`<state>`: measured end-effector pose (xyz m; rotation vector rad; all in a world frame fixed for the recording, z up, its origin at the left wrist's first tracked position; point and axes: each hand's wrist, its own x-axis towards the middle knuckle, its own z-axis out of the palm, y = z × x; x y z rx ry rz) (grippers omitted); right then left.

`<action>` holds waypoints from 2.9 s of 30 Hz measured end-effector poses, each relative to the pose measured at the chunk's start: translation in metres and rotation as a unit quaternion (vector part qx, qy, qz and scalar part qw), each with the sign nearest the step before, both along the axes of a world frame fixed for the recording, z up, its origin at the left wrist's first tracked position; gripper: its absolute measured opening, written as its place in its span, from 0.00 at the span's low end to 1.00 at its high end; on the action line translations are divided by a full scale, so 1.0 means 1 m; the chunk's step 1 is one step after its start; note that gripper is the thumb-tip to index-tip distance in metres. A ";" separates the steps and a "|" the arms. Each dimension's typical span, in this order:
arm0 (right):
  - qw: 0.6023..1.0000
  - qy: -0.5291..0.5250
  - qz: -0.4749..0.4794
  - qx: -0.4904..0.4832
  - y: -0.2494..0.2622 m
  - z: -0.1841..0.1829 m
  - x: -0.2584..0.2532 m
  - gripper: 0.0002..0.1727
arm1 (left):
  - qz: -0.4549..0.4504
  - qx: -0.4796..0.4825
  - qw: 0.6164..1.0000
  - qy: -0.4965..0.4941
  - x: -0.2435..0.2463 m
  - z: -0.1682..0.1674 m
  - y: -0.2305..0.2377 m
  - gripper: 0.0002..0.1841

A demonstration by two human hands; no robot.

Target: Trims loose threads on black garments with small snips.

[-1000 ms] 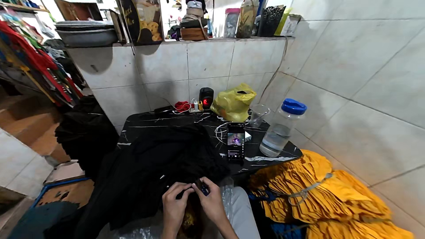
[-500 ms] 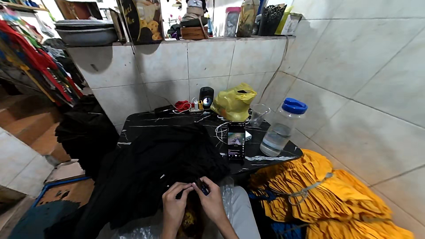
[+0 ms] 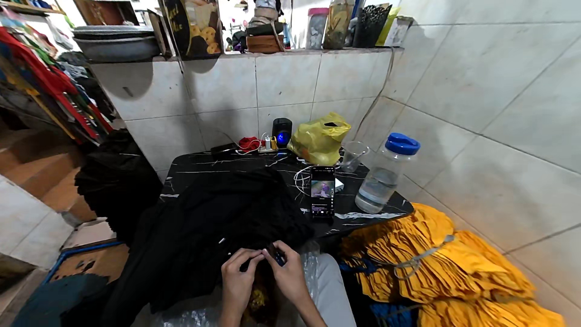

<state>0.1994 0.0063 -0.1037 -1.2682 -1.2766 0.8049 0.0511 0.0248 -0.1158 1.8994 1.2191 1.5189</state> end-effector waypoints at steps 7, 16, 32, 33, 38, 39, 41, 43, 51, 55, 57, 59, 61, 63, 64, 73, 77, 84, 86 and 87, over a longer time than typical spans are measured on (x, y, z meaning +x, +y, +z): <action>1.000 -0.004 -0.004 -0.003 0.000 0.002 0.000 0.10 | 0.011 0.019 1.000 -0.004 0.001 0.001 0.001 0.04; 1.000 0.002 -0.004 -0.002 0.001 0.001 -0.001 0.09 | 0.019 0.001 1.000 0.013 0.002 0.001 0.002 0.05; 0.998 -0.051 -0.001 -0.035 0.002 0.003 0.004 0.10 | 0.005 -0.003 1.000 0.023 0.003 0.001 0.000 0.12; 0.999 -0.024 0.009 -0.029 0.003 0.002 0.006 0.10 | 0.005 -0.003 1.000 0.024 0.003 0.001 0.000 0.13; 0.998 0.049 0.044 -0.017 0.005 0.002 0.012 0.09 | 0.025 0.020 0.999 0.002 0.006 0.001 0.001 0.11; 0.998 0.051 0.045 -0.018 0.005 0.002 0.012 0.09 | 0.034 0.028 0.999 -0.009 0.008 0.000 0.001 0.08; 0.997 0.054 0.043 -0.016 0.005 0.003 0.012 0.09 | 0.041 0.043 0.998 -0.010 0.009 -0.001 0.001 0.05; 0.997 0.062 0.039 -0.015 0.006 0.003 0.010 0.09 | 0.043 0.055 0.998 0.006 0.009 -0.002 0.001 0.04; 0.953 0.264 0.041 -0.143 0.005 0.015 0.013 0.07 | 0.024 0.004 1.000 0.016 -0.006 0.007 0.001 0.08; 0.950 0.274 0.038 -0.145 0.005 0.013 0.013 0.07 | 0.021 -0.051 0.997 0.049 -0.010 0.010 -0.002 0.16; 0.951 0.271 0.038 -0.145 0.006 0.013 0.013 0.07 | 0.027 -0.056 0.996 0.065 -0.007 0.010 -0.004 0.18; 0.955 0.260 0.038 -0.135 0.006 0.012 0.012 0.07 | 0.029 -0.053 0.995 0.073 -0.004 0.010 -0.005 0.19; 0.972 0.210 0.026 -0.099 0.006 0.010 0.010 0.07 | 0.019 -0.060 0.995 0.075 -0.004 0.010 -0.005 0.17; 0.992 0.121 0.014 -0.040 0.007 0.007 0.006 0.08 | 0.003 -0.071 0.995 0.072 -0.002 0.010 -0.004 0.15; 0.996 0.083 0.006 -0.018 0.008 0.005 0.002 0.10 | 0.002 -0.071 0.995 0.070 0.000 0.008 -0.004 0.14; 0.903 -0.412 -0.081 0.087 -0.003 0.022 -0.007 0.22 | 0.272 -0.099 0.918 0.272 -0.034 0.024 -0.010 0.12; 0.887 -0.460 -0.004 -0.033 -0.006 0.048 -0.008 0.36 | 0.287 -0.013 0.907 0.309 -0.076 0.040 -0.012 0.26; 0.875 -0.455 0.028 -0.160 0.011 0.065 -0.011 0.40 | 0.201 -0.278 0.883 0.319 -0.124 0.069 -0.055 0.12; 0.867 -0.459 0.049 -0.186 0.014 0.068 -0.015 0.46 | 0.215 -0.234 0.919 0.234 -0.126 0.068 -0.051 0.12; 0.865 -0.459 0.057 -0.195 0.014 0.068 -0.016 0.51 | 0.224 -0.201 0.942 0.150 -0.126 0.068 -0.046 0.11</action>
